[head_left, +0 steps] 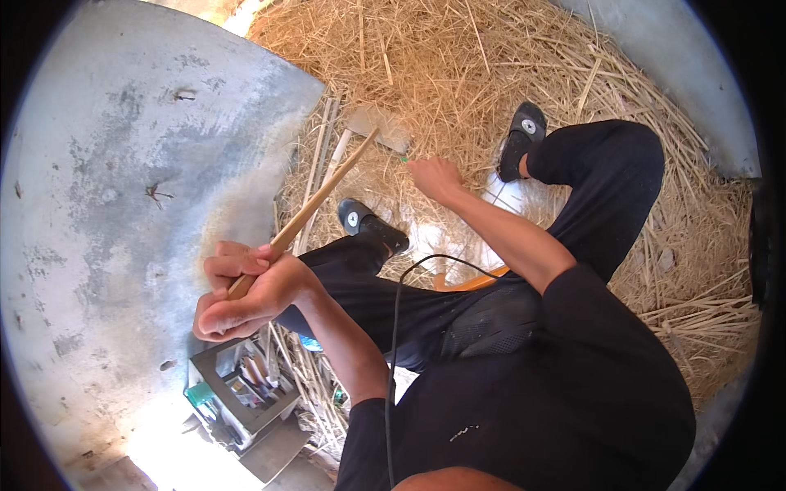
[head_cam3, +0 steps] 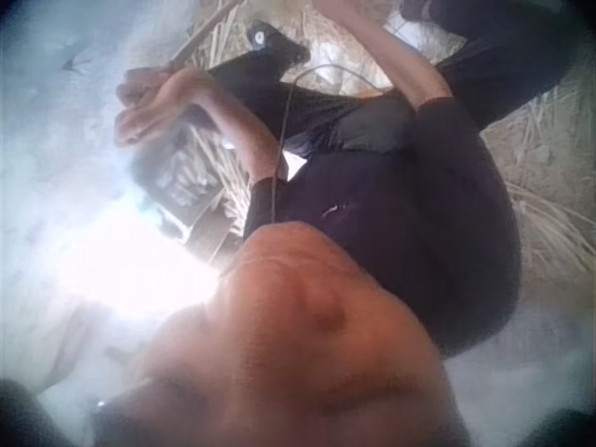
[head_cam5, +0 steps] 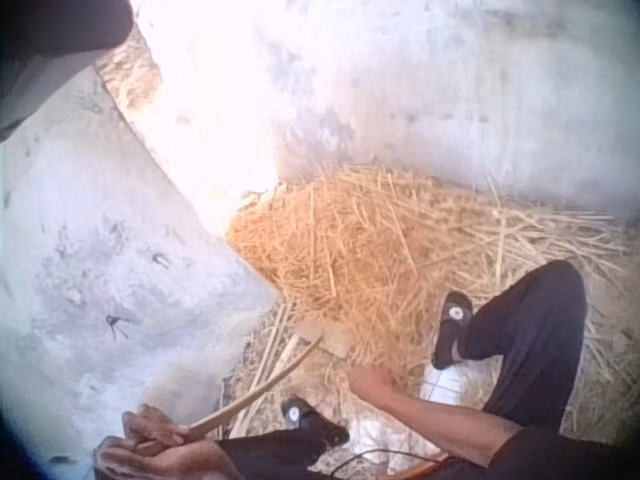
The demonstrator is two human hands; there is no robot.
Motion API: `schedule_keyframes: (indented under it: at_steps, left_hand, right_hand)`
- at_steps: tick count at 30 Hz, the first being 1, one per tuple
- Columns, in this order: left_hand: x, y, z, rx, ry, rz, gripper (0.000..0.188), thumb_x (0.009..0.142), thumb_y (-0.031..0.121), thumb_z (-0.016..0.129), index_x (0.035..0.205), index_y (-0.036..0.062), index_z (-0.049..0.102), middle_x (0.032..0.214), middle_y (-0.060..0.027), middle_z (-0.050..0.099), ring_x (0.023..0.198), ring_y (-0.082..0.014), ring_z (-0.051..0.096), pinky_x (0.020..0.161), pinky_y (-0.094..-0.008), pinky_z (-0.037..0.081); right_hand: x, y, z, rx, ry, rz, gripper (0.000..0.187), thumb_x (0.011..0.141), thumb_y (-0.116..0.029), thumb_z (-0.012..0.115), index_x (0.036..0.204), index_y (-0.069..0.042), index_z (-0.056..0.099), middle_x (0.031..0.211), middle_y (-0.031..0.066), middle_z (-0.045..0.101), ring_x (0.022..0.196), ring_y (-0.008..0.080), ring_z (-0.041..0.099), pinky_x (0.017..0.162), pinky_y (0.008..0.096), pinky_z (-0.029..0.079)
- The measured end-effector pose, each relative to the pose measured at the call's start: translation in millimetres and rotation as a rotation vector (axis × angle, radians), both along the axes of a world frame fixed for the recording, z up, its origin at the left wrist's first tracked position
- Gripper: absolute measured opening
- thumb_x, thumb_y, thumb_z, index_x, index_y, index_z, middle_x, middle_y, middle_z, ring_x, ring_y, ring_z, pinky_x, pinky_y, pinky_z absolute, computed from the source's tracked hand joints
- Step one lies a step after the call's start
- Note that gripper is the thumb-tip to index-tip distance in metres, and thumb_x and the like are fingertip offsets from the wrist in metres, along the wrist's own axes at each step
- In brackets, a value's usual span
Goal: The person peels layers of bark or shavings from a long wooden stick using a small green-handled blade.
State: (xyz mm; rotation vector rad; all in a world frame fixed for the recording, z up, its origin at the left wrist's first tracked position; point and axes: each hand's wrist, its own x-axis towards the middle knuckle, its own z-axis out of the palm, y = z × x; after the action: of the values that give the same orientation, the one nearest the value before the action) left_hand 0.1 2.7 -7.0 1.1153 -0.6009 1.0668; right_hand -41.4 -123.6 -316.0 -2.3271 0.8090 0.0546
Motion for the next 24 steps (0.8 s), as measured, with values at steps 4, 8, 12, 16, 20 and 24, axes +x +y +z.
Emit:
schedule_keyframes:
  at_steps: [4, 8, 12, 16, 20, 24]
  left_hand:
    - [-1.7, -5.9, 1.2, 0.011, 0.021, -0.003, 0.043, 0.097, 0.046, 0.034, 0.075, 0.0106, 0.024, 0.048, 0.0024, 0.018, 0.031, -0.006, 0.026, 0.027, -0.017, 0.016]
    - [-3.3, -13.6, 3.6, 0.082, 0.022, -0.032, 0.043, 0.097, 0.048, 0.031, 0.075, 0.0108, 0.024, 0.048, 0.0023, 0.015, 0.031, -0.0056, 0.024, 0.027, -0.0175, 0.015]
    - [4.4, -6.1, 2.6, 0.065, 0.001, -0.04, 0.045, 0.096, 0.05, 0.031, 0.075, 0.0112, 0.023, 0.047, 0.0025, 0.015, 0.03, -0.0056, 0.023, 0.027, -0.0177, 0.016]
    - [8.3, 4.7, 0.5, 0.067, 0.042, 0.006, 0.046, 0.095, 0.053, 0.031, 0.076, 0.0122, 0.023, 0.044, 0.0031, 0.013, 0.031, -0.0054, 0.023, 0.028, -0.0176, 0.016]
    - [15.9, 9.5, 2.4, 0.073, 0.045, 0.04, 0.047, 0.095, 0.054, 0.03, 0.076, 0.0123, 0.023, 0.041, 0.0041, 0.014, 0.03, -0.0057, 0.022, 0.03, -0.018, 0.016]
    - [16.5, 11.8, 2.4, 0.041, 0.058, 0.023, 0.046, 0.095, 0.054, 0.031, 0.076, 0.0125, 0.023, 0.041, 0.004, 0.015, 0.029, -0.0058, 0.022, 0.03, -0.0177, 0.017]
  right_hand:
    - [-12.6, 5.8, 87.4, 0.124, -0.324, 0.001, 0.042, 0.097, -0.038, 0.033, 0.091, -0.006, 0.059, 0.067, 0.0223, 0.061, 0.067, 0.0374, 0.063, 0.061, 0.049, 0.049]
    - [7.3, 23.0, 97.4, 0.103, -0.38, -0.022, 0.039, 0.096, -0.036, 0.035, 0.092, -0.006, 0.059, 0.068, 0.0234, 0.06, 0.068, 0.0396, 0.062, 0.066, 0.0489, 0.049]
    - [8.1, -5.9, 30.7, 0.058, -0.043, -0.016, 0.041, 0.096, -0.032, 0.035, 0.094, -0.005, 0.065, 0.074, 0.0254, 0.061, 0.085, 0.0412, 0.061, 0.075, 0.0471, 0.049]
    - [12.5, 3.9, 66.0, 0.25, -0.353, -0.165, 0.049, 0.096, -0.036, 0.033, 0.081, 0.001, 0.062, 0.07, 0.025, 0.059, 0.075, 0.0387, 0.061, 0.069, 0.0466, 0.047]
    - [20.7, 10.9, 68.6, 0.421, -0.391, -0.089, 0.053, 0.096, -0.039, 0.032, 0.076, 0.004, 0.058, 0.064, 0.0255, 0.056, 0.061, 0.039, 0.056, 0.063, 0.0477, 0.042]
    - [27.0, 8.9, 64.9, 0.371, -0.232, -0.054, 0.055, 0.097, -0.039, 0.032, 0.075, 0.004, 0.057, 0.06, 0.0257, 0.054, 0.058, 0.0382, 0.056, 0.062, 0.0484, 0.043]
